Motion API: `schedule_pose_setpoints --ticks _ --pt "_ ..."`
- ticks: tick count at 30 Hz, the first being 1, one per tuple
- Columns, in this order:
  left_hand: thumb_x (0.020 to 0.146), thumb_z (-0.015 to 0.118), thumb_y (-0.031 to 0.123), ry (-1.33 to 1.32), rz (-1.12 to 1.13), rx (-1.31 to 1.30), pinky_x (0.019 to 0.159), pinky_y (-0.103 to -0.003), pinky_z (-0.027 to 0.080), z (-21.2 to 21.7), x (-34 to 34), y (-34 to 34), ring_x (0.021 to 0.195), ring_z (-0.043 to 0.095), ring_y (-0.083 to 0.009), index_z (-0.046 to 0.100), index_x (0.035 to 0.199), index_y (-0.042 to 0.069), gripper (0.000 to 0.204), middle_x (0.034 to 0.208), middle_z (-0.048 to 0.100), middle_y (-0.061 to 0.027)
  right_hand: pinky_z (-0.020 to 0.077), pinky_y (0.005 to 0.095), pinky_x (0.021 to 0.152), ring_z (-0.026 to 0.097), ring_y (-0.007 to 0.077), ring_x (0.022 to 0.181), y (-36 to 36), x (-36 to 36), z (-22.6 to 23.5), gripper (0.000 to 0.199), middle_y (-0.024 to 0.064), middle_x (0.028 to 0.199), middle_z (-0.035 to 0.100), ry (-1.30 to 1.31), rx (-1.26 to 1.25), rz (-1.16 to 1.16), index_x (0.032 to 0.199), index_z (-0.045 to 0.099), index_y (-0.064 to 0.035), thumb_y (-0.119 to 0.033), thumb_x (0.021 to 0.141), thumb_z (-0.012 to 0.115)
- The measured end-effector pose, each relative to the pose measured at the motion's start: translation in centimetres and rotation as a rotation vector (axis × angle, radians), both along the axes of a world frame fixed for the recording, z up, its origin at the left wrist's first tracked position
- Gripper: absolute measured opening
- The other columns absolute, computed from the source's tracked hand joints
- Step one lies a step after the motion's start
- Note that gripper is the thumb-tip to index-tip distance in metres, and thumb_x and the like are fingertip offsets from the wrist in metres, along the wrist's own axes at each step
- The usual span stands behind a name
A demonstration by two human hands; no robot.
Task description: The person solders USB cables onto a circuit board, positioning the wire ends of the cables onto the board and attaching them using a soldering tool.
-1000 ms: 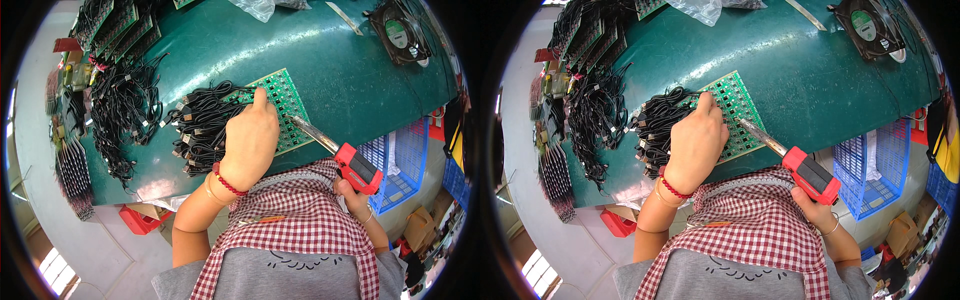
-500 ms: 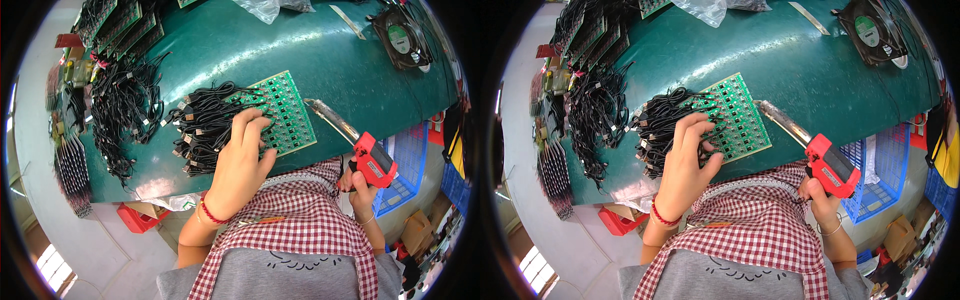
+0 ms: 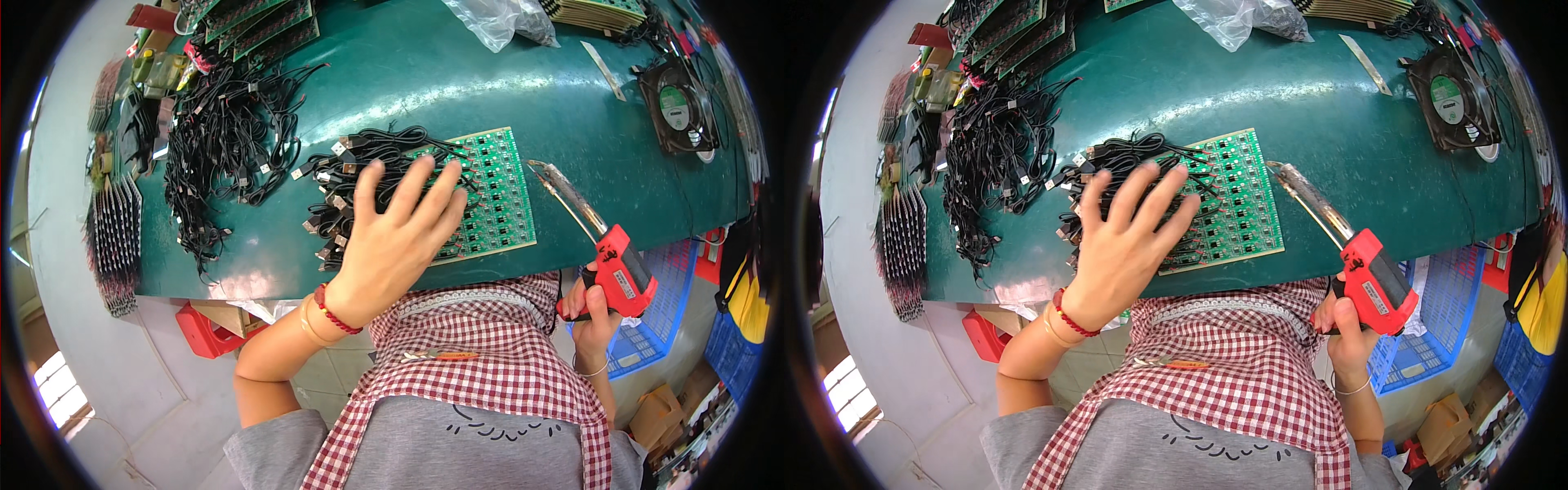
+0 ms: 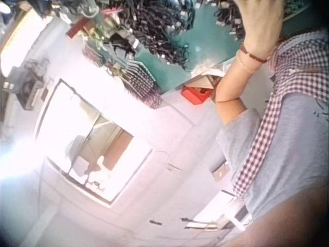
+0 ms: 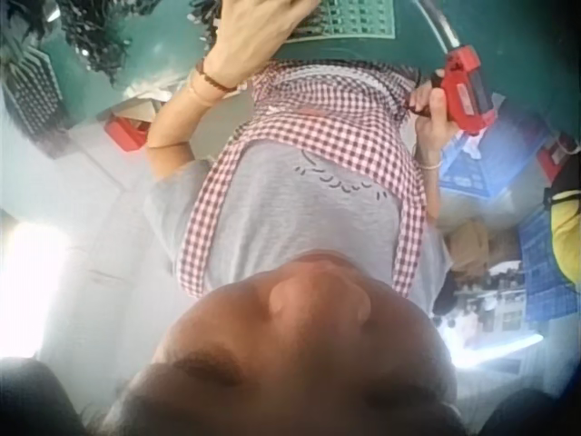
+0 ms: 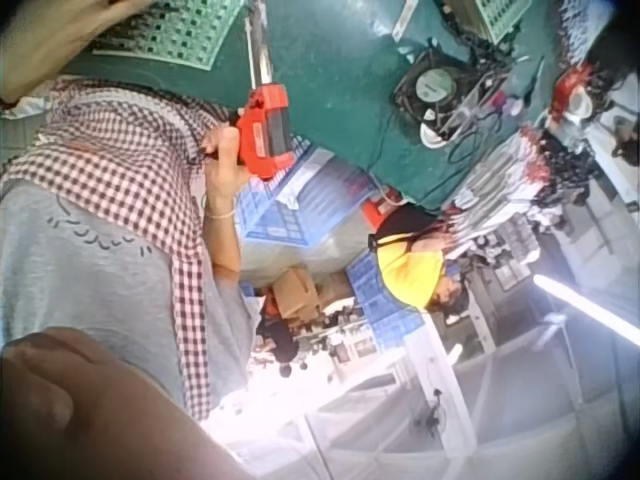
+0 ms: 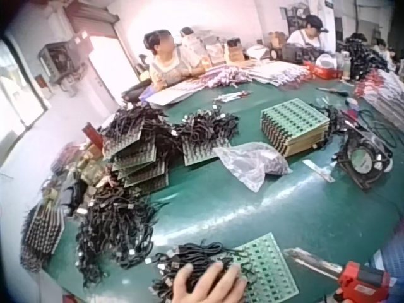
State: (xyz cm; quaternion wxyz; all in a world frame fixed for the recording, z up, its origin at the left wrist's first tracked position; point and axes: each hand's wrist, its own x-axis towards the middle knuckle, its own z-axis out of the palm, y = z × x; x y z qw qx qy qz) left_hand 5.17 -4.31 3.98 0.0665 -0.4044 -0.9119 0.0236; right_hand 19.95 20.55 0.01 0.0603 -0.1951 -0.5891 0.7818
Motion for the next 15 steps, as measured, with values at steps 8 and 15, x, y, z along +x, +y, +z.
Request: schedule_pose_setpoints --ticks 8,15 --pt "0.080 0.054 0.012 -0.050 -0.093 0.156 0.100 -0.047 0.032 1.0 -1.2 -0.2 0.098 0.055 -0.0163 0.060 0.111 0.017 0.032 0.096 0.053 -0.0025 0.0385 0.0258 0.045 0.042 0.0104 0.048 -0.4 -1.1 0.5 0.035 0.0034 0.061 0.045 0.033 -0.031 -0.011 0.116 0.045 0.0019 -0.022 0.093 0.055" --pt "0.075 0.069 0.029 -0.195 0.042 -0.046 0.111 -0.055 0.019 0.8 -1.7 -2.5 0.125 0.043 -0.0201 0.058 0.119 0.014 0.048 0.126 0.051 -0.0002 0.0392 0.0261 0.044 0.042 0.0101 0.048 -0.5 -1.5 0.7 0.032 0.0036 0.061 0.045 0.100 -0.005 -0.032 0.115 0.046 0.0023 -0.019 0.093 0.054"
